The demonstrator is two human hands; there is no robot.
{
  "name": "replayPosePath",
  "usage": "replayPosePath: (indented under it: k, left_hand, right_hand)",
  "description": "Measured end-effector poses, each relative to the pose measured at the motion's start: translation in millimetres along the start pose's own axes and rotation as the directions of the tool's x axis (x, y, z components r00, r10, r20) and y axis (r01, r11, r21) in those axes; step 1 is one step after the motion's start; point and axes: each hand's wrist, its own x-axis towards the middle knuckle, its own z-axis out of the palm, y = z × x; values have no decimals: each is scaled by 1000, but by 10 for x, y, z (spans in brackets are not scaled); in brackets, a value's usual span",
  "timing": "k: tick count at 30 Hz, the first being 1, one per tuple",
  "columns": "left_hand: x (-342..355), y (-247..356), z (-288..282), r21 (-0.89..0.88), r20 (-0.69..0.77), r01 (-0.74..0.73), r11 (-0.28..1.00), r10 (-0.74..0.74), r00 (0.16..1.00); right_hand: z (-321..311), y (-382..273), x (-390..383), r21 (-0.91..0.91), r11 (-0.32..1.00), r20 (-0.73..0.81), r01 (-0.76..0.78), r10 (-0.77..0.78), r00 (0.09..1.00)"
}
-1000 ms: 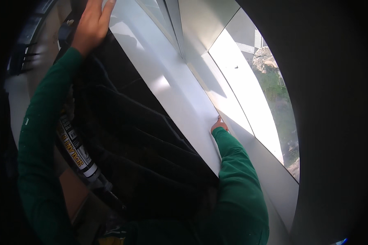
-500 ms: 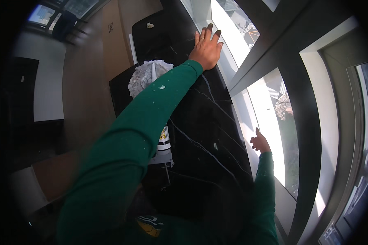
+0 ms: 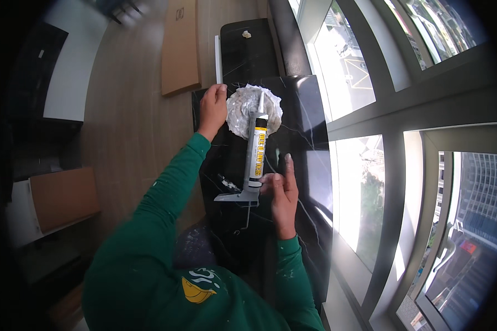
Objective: The person applies sealant to a window frame using a caulking gun and wipes away excess sealant with a cloth.
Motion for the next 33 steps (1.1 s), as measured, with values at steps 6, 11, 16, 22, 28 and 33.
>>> replayPosePath:
  k: [6, 11, 16, 22, 28, 33]
  left_hand:
    - [17, -870, -370, -157, 450, 556, 816, -442, 776]
    - [25, -747, -298, -306, 502, 661, 685, -473, 724]
    - [14, -853, -264, -150, 561, 542, 827, -380, 735]
    - [96, -870, -157, -226, 612, 658, 718, -421, 670]
    - [367, -1109, -359, -365, 768, 779, 510, -309, 561]
    - [290, -1181, -229, -293, 798, 771, 565, -300, 523]
  right_hand:
    - [1045, 129, 624, 191, 945, 301, -264, 200, 933]
    - [1144, 288, 1073, 82, 969, 277, -235, 204, 939]
    - [1095, 395, 589, 88, 972, 186, -219, 200, 962]
    - [824, 631, -488, 182, 970, 82, -160, 148, 986]
    - [500, 647, -1380, 245, 948, 73, -202, 190, 979]
    - [569, 485, -1305, 234, 945, 31, -229, 228, 973]
